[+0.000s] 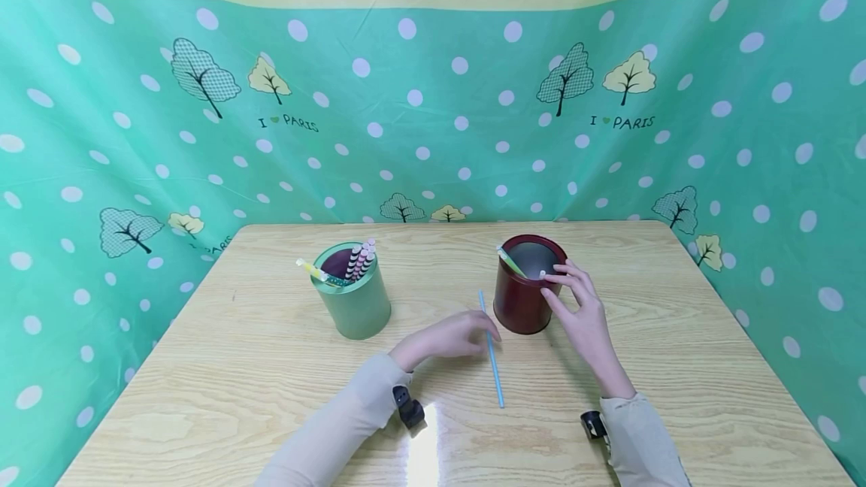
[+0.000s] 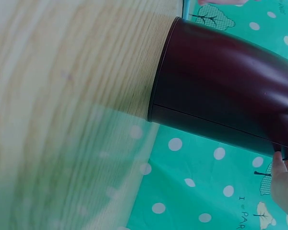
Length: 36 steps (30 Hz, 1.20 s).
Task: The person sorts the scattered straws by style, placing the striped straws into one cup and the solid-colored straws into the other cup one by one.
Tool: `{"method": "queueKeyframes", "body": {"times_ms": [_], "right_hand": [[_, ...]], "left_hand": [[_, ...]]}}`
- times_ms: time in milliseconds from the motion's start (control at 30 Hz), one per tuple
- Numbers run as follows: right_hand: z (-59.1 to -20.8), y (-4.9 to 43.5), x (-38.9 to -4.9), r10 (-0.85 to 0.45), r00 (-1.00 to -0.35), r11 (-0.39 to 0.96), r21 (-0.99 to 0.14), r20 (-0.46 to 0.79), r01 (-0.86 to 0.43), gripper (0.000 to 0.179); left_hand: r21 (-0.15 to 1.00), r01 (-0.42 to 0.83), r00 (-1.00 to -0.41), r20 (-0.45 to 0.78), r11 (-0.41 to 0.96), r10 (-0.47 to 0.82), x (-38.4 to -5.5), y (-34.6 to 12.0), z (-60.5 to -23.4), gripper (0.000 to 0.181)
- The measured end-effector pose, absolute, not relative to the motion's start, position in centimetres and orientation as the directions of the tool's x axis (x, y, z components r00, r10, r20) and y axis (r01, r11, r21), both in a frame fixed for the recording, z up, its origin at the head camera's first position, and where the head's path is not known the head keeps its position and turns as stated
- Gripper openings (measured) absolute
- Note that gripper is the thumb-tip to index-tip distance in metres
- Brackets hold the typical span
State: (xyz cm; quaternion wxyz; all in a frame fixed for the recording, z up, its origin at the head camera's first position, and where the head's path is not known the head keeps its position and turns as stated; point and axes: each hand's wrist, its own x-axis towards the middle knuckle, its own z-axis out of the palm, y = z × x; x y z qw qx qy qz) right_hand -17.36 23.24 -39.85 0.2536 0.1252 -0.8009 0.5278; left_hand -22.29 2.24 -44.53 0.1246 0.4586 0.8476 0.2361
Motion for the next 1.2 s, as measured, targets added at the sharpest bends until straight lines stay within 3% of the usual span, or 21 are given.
{"method": "queueKeyframes", "body": {"times_ms": [600,1200], "right_hand": [[-39.9,23.3,-17.4,0.068,-0.846,0.423,-0.783,0.529,-0.456,0.021],[-39.9,23.3,-17.3,0.069,-0.857,0.431,-0.79,0.511,-0.436,0.022]], "left_hand": [[0.456,0.764,-0.515,0.003,0.457,0.857,-22.5,2.6,-45.1,0.022],[0.393,0.786,-0.523,0.011,0.477,0.852,-22.6,2.8,-45.8,0.017]]}}
